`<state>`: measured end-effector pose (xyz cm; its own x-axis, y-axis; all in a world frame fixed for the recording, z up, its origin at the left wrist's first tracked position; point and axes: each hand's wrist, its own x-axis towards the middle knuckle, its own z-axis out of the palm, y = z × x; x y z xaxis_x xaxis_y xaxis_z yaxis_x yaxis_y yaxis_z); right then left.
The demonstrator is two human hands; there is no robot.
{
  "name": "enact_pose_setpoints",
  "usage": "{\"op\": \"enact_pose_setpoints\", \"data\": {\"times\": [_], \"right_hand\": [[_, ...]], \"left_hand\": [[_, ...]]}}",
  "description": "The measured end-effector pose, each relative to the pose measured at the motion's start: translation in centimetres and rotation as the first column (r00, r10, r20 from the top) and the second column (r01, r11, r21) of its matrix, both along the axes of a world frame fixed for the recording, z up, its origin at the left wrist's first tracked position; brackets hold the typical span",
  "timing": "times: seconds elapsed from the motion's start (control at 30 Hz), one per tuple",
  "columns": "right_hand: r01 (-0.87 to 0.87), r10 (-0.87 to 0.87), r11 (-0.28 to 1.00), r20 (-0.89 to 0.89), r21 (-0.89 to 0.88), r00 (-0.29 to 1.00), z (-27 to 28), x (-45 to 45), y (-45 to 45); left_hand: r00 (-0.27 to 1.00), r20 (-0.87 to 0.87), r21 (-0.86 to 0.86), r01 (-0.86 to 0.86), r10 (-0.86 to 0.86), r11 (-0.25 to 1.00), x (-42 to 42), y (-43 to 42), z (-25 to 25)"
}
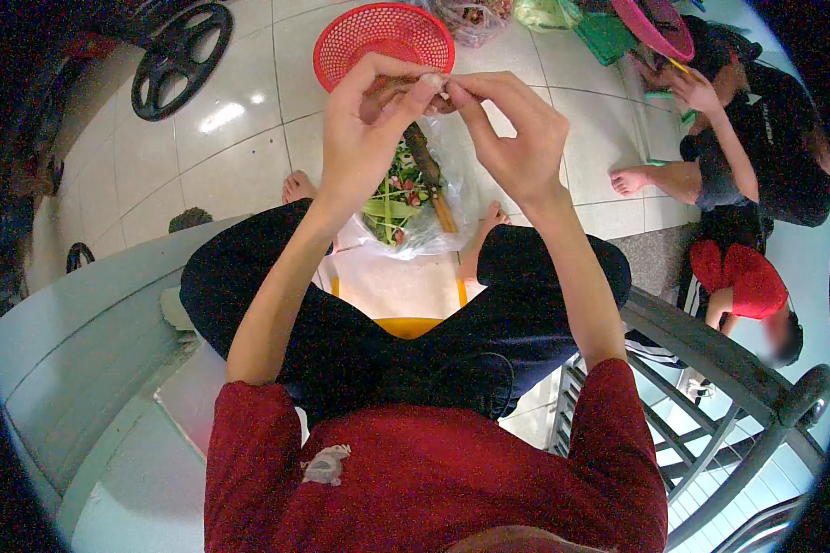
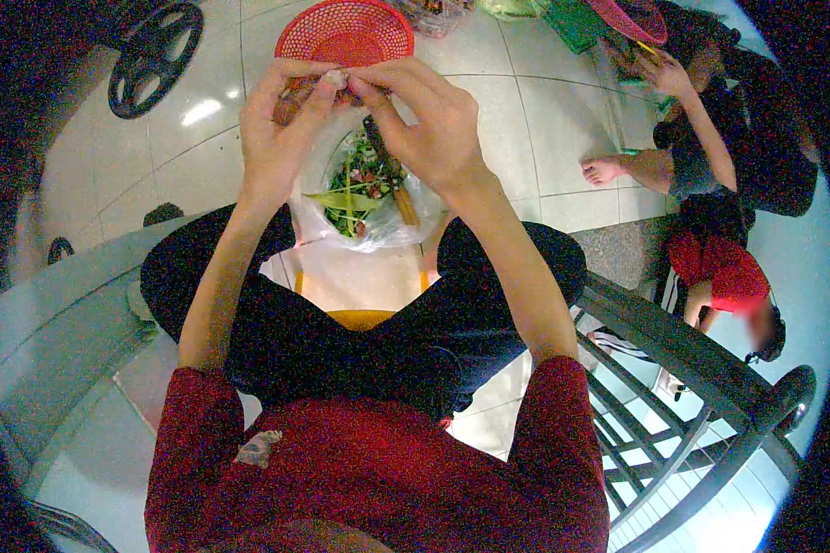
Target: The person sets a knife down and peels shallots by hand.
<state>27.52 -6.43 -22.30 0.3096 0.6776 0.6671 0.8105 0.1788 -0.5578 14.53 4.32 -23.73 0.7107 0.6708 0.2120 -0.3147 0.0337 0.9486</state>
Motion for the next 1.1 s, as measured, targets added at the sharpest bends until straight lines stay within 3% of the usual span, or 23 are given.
{"op": "enact_pose_setpoints", "data": {"times": [0.07, 0.3, 0.37, 0.53, 0.63, 0.7, 0.8, 0.9, 0.97, 1.1], "right_hand": [[0.0, 0.0, 1.0, -0.005, -0.017, 1.0, 0.02, -0.01, -0.04], [0.029, -0.024, 0.998, 0.067, -0.063, 0.997, -0.39, 0.04, -0.02], [0.043, -0.04, 0.997, 0.061, -0.062, 0.997, -0.26, -0.21, 0.0], [0.039, -0.04, 0.999, -0.107, -0.013, 0.993, -0.16, -0.22, 0.07], [0.059, -0.059, 0.998, -0.073, -0.008, 0.996, 0.04, -0.09, 0.15], [0.061, -0.062, 0.998, -0.06, -0.012, 0.996, 0.03, -0.06, 0.09], [0.037, -0.037, 0.999, -0.022, -0.003, 0.999, -0.11, -0.34, 0.11], [0.033, -0.035, 0.999, -0.094, -0.026, 0.995, -0.1, -0.43, 0.09], [0.02, -0.025, 1.0, -0.271, -0.023, 0.962, -0.42, -0.07, 0.12], [-0.007, 0.008, 1.0, -0.342, 0.005, 0.94, -0.6, 0.05, 0.08]], "left_hand": [[0.998, -0.052, 0.069, -0.042, 0.045, 0.997, 0.01, 0.04, 0.2], [0.999, 0.015, 0.045, -0.033, 0.033, 0.998, 0.16, -0.05, -0.16], [0.998, -0.041, 0.137, -0.044, 0.05, 0.99, -0.02, -0.17, 0.29], [0.996, 0.076, 0.156, -0.054, 0.043, 0.986, 0.11, -0.35, 0.07], [0.991, 0.128, 0.154, -0.065, 0.046, 0.986, 0.15, -0.33, 0.07], [0.993, 0.099, 0.285, -0.095, 0.07, 0.954, 0.06, -0.19, -0.07], [0.997, 0.069, 0.235, -0.062, 0.046, 0.97, -0.34, 0.03, -0.3], [0.993, 0.061, 0.243, -0.112, 0.1, 0.963, -0.3, -0.07, 0.38], [0.99, 0.088, 0.227, -0.127, 0.109, 0.966, -0.05, -0.25, 0.55], [0.986, 0.132, 0.203, -0.125, 0.1, 0.971, 0.06, -0.11, 0.02]]}}
